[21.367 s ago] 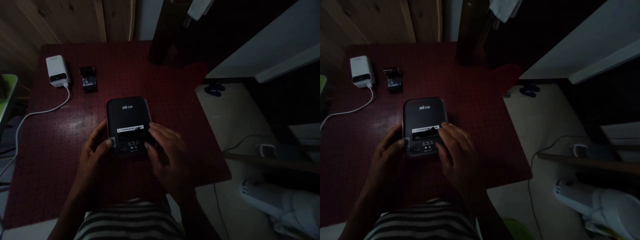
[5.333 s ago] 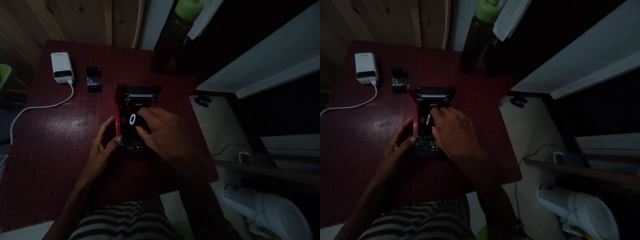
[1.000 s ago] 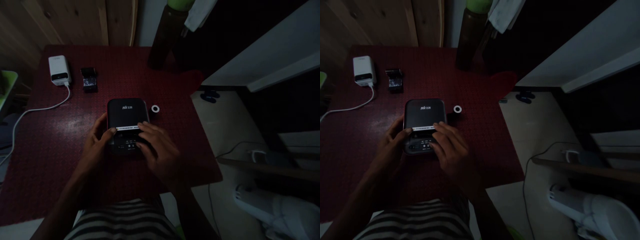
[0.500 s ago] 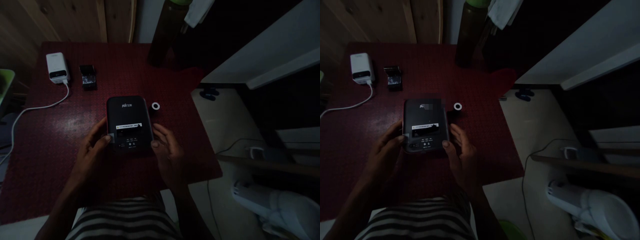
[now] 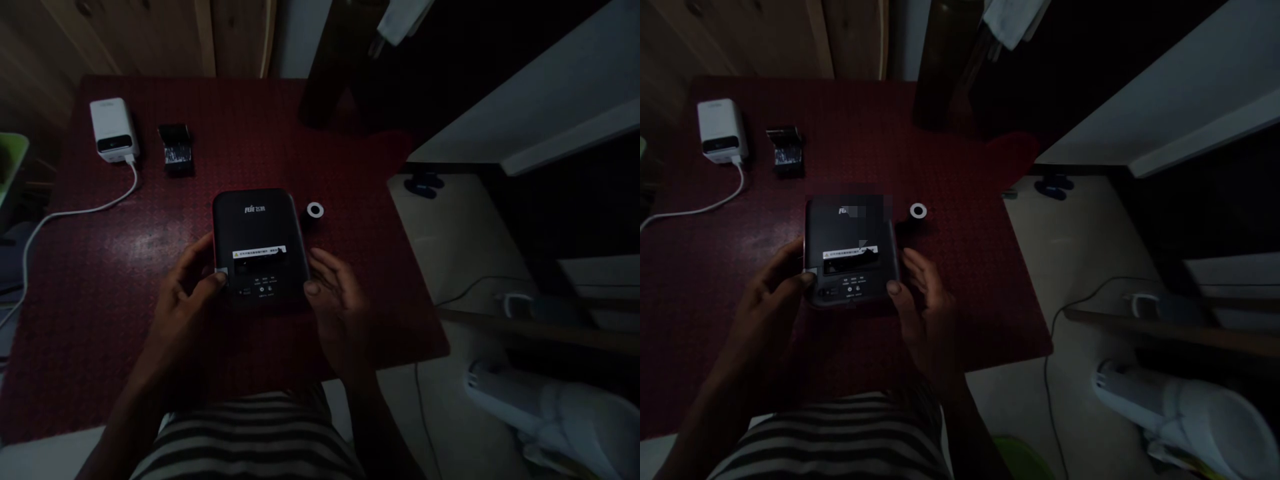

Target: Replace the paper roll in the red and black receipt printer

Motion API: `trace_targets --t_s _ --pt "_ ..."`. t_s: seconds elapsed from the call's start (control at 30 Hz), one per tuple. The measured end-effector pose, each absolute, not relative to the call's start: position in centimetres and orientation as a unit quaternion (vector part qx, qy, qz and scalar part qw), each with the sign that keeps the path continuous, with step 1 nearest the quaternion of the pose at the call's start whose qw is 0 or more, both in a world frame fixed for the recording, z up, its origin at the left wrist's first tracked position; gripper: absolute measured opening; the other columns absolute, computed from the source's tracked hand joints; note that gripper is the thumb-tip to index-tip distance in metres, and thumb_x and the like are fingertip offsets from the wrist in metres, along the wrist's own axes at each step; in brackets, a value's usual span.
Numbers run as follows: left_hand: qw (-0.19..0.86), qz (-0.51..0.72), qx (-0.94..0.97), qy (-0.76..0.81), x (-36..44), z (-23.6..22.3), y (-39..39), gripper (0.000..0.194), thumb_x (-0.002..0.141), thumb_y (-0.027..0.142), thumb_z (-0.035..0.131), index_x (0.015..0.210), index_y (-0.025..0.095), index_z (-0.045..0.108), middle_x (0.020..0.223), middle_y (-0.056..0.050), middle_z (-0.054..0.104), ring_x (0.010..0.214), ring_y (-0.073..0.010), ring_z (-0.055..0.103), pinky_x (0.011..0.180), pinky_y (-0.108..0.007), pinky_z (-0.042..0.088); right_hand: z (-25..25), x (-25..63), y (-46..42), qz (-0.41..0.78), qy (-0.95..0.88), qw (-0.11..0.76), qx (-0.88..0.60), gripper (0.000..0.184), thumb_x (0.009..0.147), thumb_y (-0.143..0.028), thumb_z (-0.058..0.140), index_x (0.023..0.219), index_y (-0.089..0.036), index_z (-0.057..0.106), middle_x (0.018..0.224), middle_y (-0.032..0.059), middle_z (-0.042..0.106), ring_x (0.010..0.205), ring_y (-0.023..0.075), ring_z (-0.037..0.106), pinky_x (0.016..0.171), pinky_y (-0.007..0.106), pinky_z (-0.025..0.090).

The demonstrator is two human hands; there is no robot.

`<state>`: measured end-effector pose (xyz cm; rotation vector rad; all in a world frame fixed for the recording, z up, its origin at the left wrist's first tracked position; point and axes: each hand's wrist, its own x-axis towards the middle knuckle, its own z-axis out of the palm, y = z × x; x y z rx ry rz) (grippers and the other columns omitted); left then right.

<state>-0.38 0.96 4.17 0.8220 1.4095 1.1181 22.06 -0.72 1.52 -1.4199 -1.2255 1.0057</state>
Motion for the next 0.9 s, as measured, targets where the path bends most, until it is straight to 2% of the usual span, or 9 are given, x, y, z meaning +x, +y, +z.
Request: trace_targets --t_s 0.23,0.4,0.53,0.63,0.7,0.77,0.83,0.9 --pt "0.547 0.479 0.338 0.597 0.2 4.2 1.3 0.054 0.094 0.037 0.084 0.148 0.032 0.079 0.152 -0.007 0.079 0.146 -0.0380 0.072 0.118 -0.052 0.063 1.3 21.6 -0.6 0.440 -0.468 0.506 -0.575 0.054 0.103 -0.059 0.081 0.146 -0.027 0.069 0.148 0.0164 0.083 0.132 0.0335 0.084 0.109 0.052 0.072" --pt "0.547 0.475 0.332 0.604 0.1 3.7 1.0 0.060 0.095 0.040 0.084 0.153 0.032 0.075 0.154 -0.008 0.077 0.142 -0.0372 0.074 0.103 -0.044 0.067 1.6 22.1 -0.5 0.418 -0.500 0.496 -0.573 0.049 0.106 -0.055 0.080 0.146 -0.027 0.071 0.149 0.0136 0.083 0.136 0.0315 0.083 0.110 0.049 0.072" --pt "0.545 0.485 0.345 0.591 -0.2 2.9 0.8 0.063 0.096 0.043 0.085 0.157 0.030 0.072 0.156 -0.009 0.076 0.140 -0.0347 0.074 0.100 -0.038 0.066 3.2 22.9 1.3 0.287 -0.610 0.466 -0.574 0.023 0.113 -0.034 0.072 0.134 -0.030 0.081 0.135 0.0064 0.089 0.124 0.0258 0.087 0.107 0.045 0.072" --pt "0.532 0.504 0.375 0.568 -0.6 2.1 0.9 0.065 0.094 0.048 0.089 0.154 0.028 0.074 0.153 -0.010 0.078 0.138 -0.0339 0.076 0.105 -0.039 0.066 4.9 22.3 4.4 0.181 -0.735 0.427 -0.495 0.025 0.114 -0.015 0.065 0.121 -0.028 0.085 0.130 0.0056 0.090 0.122 0.0233 0.085 0.113 0.046 0.068" --pt "0.528 0.509 0.397 0.552 -0.9 1.5 1.0 0.066 0.094 0.050 0.090 0.154 0.027 0.073 0.151 -0.011 0.079 0.136 -0.0343 0.077 0.107 -0.041 0.066 6.0 21.1 6.8 0.170 -0.808 0.348 -0.443 0.030 0.112 -0.007 0.063 0.116 -0.026 0.086 0.129 0.0062 0.090 0.123 0.0233 0.084 0.113 0.045 0.066" --pt "0.524 0.513 0.414 0.540 -1.1 1.0 1.1 0.065 0.096 0.051 0.089 0.153 0.026 0.073 0.150 -0.012 0.079 0.136 -0.0344 0.078 0.109 -0.042 0.065 7.1 19.4 8.9 0.178 -0.858 0.208 -0.435 0.030 0.111 -0.003 0.063 0.116 -0.023 0.085 0.126 0.0077 0.089 0.121 0.0249 0.083 0.108 0.042 0.065" --pt "0.525 0.518 0.419 0.529 -1.3 0.5 1.0 0.064 0.097 0.052 0.089 0.153 0.026 0.072 0.150 -0.011 0.079 0.138 -0.0335 0.077 0.110 -0.042 0.064 8.0 17.8 10.3 0.176 -0.874 0.054 -0.449 0.029 0.112 -0.004 0.062 0.124 -0.020 0.082 0.125 0.0102 0.088 0.116 0.0262 0.083 0.100 0.039 0.063" --pt "0.531 0.524 0.415 0.521 -1.3 0.2 1.0 0.065 0.098 0.051 0.089 0.155 0.027 0.071 0.152 -0.011 0.079 0.139 -0.0321 0.077 0.111 -0.041 0.064 8.6 16.7 11.1 0.167 -0.871 -0.037 -0.460 0.031 0.112 -0.004 0.061 0.133 -0.018 0.079 0.125 0.0124 0.087 0.112 0.0267 0.083 0.093 0.036 0.061"
